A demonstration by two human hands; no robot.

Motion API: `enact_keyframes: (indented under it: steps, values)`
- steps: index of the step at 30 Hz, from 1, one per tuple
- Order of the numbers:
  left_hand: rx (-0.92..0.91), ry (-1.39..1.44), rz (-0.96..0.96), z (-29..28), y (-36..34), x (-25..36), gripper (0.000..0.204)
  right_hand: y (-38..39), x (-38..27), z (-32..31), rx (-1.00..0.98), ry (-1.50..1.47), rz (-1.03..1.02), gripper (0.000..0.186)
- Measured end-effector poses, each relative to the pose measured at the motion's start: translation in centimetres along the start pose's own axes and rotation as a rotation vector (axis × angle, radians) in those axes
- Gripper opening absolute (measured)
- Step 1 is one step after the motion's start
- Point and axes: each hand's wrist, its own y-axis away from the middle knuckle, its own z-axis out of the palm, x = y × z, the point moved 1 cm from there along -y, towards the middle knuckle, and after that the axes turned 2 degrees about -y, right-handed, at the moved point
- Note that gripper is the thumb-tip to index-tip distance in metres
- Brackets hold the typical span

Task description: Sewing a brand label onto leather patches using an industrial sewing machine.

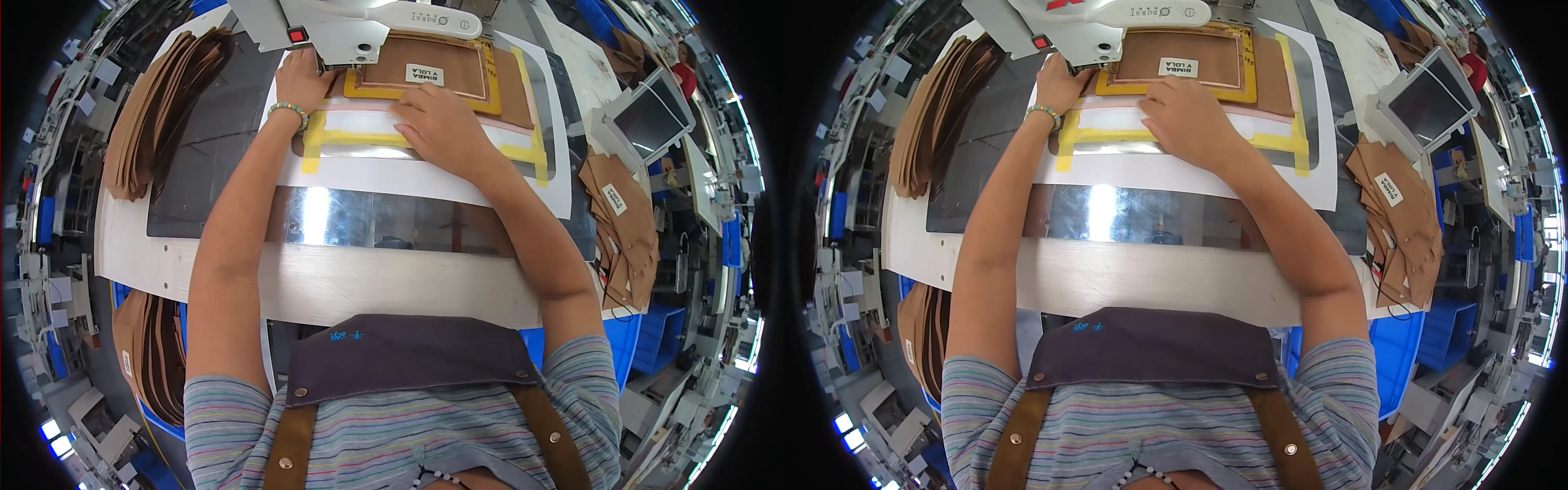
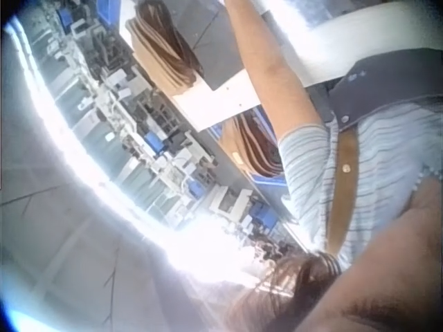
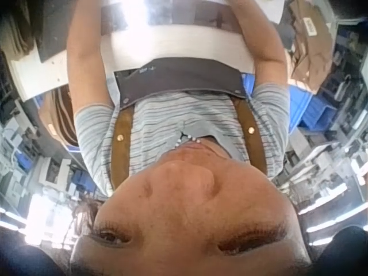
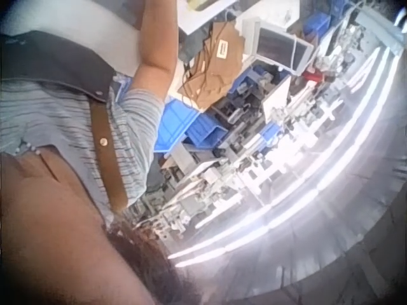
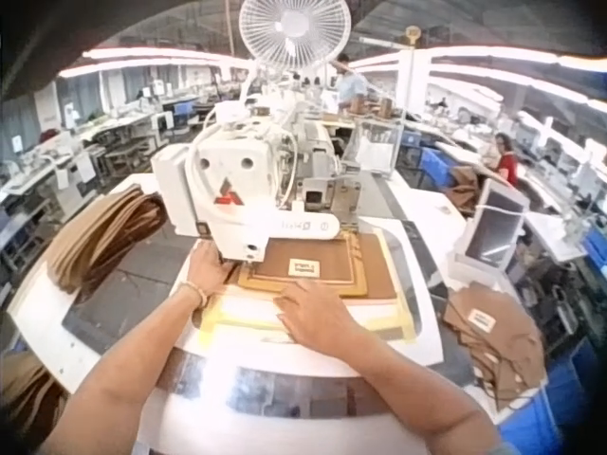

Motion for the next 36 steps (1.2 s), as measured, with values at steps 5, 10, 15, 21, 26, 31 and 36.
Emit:
enact_keyframes:
  steps: [5, 10, 15, 21, 26, 31, 36]
  values:
    - [0.073, 0.044, -0.011, -0.3, 0.3, 0.7, 0.033, 1.1, 0.5, 1.0, -0.039, -0.037, 0.194, 0.026]
    - [0.073, 0.229, -0.083, -0.4, -0.5, -0.6, 0.024, 0.9, 0.2, 1.1, -0.042, -0.064, 0.231, 0.025]
    - [0.609, 0.582, -0.368, -4.9, 0.7, -9.9, 0.021, 0.2, -0.1, 2.3, -0.001, -0.128, 0.161, 0.020]
    - [0.641, 0.845, -0.320, -24.6, 8.0, -12.5, 0.022, 1.0, 0.5, 1.7, 0.077, -0.153, 0.209, 0.019]
    - [0.895, 0.428, -0.508, -41.2, 22.3, -19.5, 0.039, 0.3, -0.7, 1.3, 0.062, -0.284, 0.299, 0.018]
    - [1.027, 0.177, -0.780, -48.5, 40.0, -20.9, 0.047, 0.3, -1.2, 1.2, 0.019, -0.290, 0.412, 0.017]
    - [1.119, 0.134, -1.168, -50.5, 57.6, -21.2, 0.053, 0.2, -1.5, 1.1, 0.008, -0.292, 0.411, 0.017]
